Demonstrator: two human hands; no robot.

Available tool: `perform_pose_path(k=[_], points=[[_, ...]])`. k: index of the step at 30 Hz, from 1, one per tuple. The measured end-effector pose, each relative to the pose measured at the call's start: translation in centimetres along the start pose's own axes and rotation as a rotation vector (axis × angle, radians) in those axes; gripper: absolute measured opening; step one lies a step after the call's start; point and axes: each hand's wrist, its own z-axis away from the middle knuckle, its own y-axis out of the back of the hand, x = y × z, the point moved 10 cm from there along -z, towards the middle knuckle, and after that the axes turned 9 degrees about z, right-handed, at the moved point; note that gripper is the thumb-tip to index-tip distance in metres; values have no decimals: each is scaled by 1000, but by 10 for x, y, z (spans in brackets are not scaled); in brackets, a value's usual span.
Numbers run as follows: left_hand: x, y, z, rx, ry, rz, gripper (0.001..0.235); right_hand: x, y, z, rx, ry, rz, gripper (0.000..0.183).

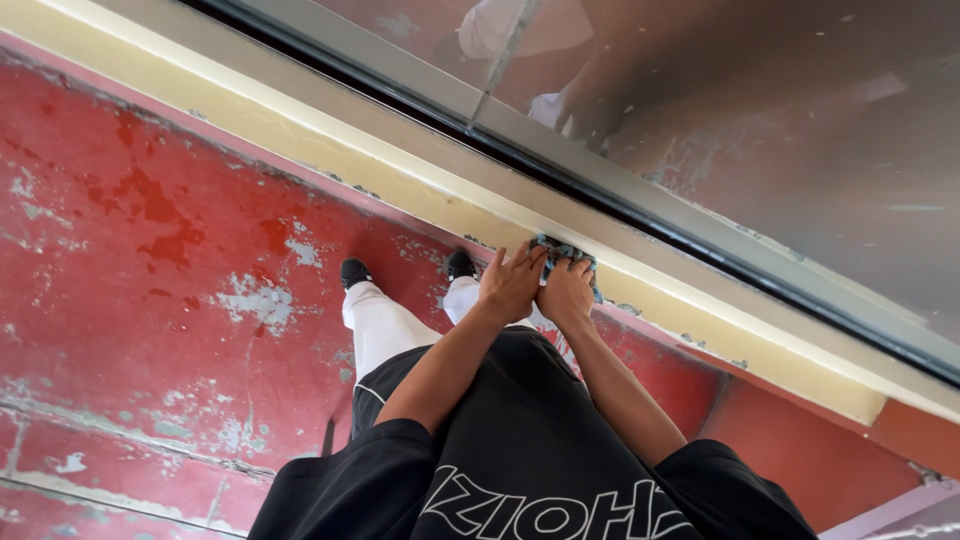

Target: Cleaning a window frame and adjacent wall section with a damp cloth.

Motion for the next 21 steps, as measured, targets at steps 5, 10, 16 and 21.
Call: perform_pose_path(k=[5,10,16,21], points=[[-44,-3,17,66,24,14,87,-49,-1,6,87,60,-2,87],[-83,28,39,164,82,55,80,-94,-1,4,146,121,-23,92],[-125,63,71,143,159,104,84,-146,7,8,109,182,-130,96],[-171,68,88,124,240,136,87,-196,25,14,128,216,-210,93]])
